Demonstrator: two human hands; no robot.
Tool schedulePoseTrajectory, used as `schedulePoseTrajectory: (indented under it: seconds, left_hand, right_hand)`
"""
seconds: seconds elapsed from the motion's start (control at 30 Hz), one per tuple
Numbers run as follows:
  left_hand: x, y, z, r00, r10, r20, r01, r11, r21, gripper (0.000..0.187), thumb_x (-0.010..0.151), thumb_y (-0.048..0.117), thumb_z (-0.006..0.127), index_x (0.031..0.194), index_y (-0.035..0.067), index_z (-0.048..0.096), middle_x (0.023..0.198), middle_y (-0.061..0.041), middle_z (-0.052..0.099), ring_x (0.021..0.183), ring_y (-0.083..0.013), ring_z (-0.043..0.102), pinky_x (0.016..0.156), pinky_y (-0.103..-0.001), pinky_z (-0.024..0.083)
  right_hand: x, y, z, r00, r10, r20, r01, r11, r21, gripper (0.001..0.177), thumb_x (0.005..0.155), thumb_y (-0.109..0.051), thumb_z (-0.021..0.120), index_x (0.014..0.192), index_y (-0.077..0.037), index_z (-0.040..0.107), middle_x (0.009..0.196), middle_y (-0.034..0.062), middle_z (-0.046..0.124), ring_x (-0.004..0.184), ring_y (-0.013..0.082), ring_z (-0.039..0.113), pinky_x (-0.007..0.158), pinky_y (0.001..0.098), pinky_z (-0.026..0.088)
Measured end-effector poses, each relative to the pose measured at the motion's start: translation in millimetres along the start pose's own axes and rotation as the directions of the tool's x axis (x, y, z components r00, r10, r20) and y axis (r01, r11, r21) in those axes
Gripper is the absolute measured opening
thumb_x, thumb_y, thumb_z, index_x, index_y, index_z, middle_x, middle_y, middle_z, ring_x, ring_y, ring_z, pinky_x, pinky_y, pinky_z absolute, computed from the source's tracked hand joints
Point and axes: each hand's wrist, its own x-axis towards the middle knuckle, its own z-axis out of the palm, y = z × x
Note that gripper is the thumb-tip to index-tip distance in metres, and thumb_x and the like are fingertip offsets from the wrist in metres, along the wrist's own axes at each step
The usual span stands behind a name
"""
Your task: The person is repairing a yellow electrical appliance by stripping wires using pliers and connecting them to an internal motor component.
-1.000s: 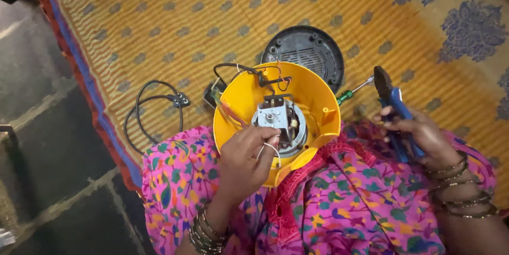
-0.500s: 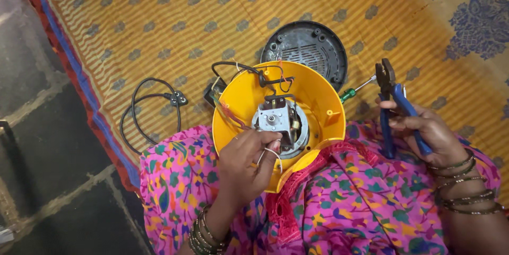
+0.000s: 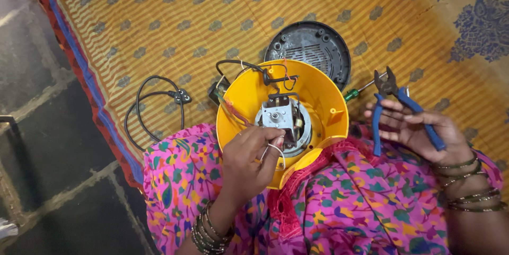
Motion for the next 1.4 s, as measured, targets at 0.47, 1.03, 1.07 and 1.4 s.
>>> schedulePoseTrajectory:
  seconds: [0.47, 1.03, 1.07, 1.4]
  left_hand:
    - [-2, -3, 2, 0.999, 0.041, -0.029, -0.040, 0.998, 0.049, 0.007, 0.096, 0.010, 0.070, 0.101, 0.006, 0.070, 0.090, -0.008, 0.072, 0.080, -0.0244, 0.071, 0.071, -0.033, 0.055]
    - [-2, -1, 1, 0.997, 0.049, -0.066, -0.046, 0.998, 0.046, 0.007, 0.096, 0.010, 0.069, 0.102, 0.005, 0.070, 0.089, -0.009, 0.071, 0.080, -0.0252, 0.071, 0.070, -0.034, 0.054]
    - [-2, -1, 1, 0.997, 0.042, -0.069, -0.039, 0.998, 0.044, 0.008, 0.096, 0.010, 0.069, 0.102, 0.005, 0.071, 0.089, -0.009, 0.070, 0.080, -0.0249, 0.071, 0.069, -0.034, 0.054]
    - [-2, -5, 3, 0.995, 0.054, -0.080, -0.047, 0.995, 0.087, 0.007, 0.095, 0.011, 0.070, 0.100, 0.007, 0.071, 0.089, -0.008, 0.072, 0.077, -0.0240, 0.070, 0.069, -0.035, 0.054]
  right_hand:
    - [2, 6, -20, 0.984, -0.050, -0.171, 0.004, 0.966, -0.260, 0.062, 0.082, 0.002, 0.052, 0.144, 0.006, 0.054, 0.141, 0.0221, 0.056, 0.120, 0.0352, 0.059, 0.103, 0.0572, 0.045]
    - [10, 1, -8, 0.971, 0.005, -0.237, -0.059, 0.973, -0.222, 0.057, 0.081, -0.005, 0.046, 0.136, 0.011, 0.050, 0.123, 0.0227, 0.065, 0.109, 0.0313, 0.066, 0.100, 0.0411, 0.050]
    - [10, 0, -6, 0.973, -0.011, -0.229, -0.046, 0.969, -0.241, 0.058, 0.080, -0.004, 0.046, 0.136, 0.010, 0.050, 0.130, 0.0201, 0.065, 0.115, 0.0288, 0.064, 0.102, 0.0430, 0.048]
    - [14, 4, -5, 0.970, -0.077, -0.230, 0.023, 0.973, -0.230, 0.058, 0.077, -0.003, 0.049, 0.133, 0.009, 0.053, 0.135, 0.0184, 0.063, 0.123, 0.0250, 0.064, 0.107, 0.0381, 0.045]
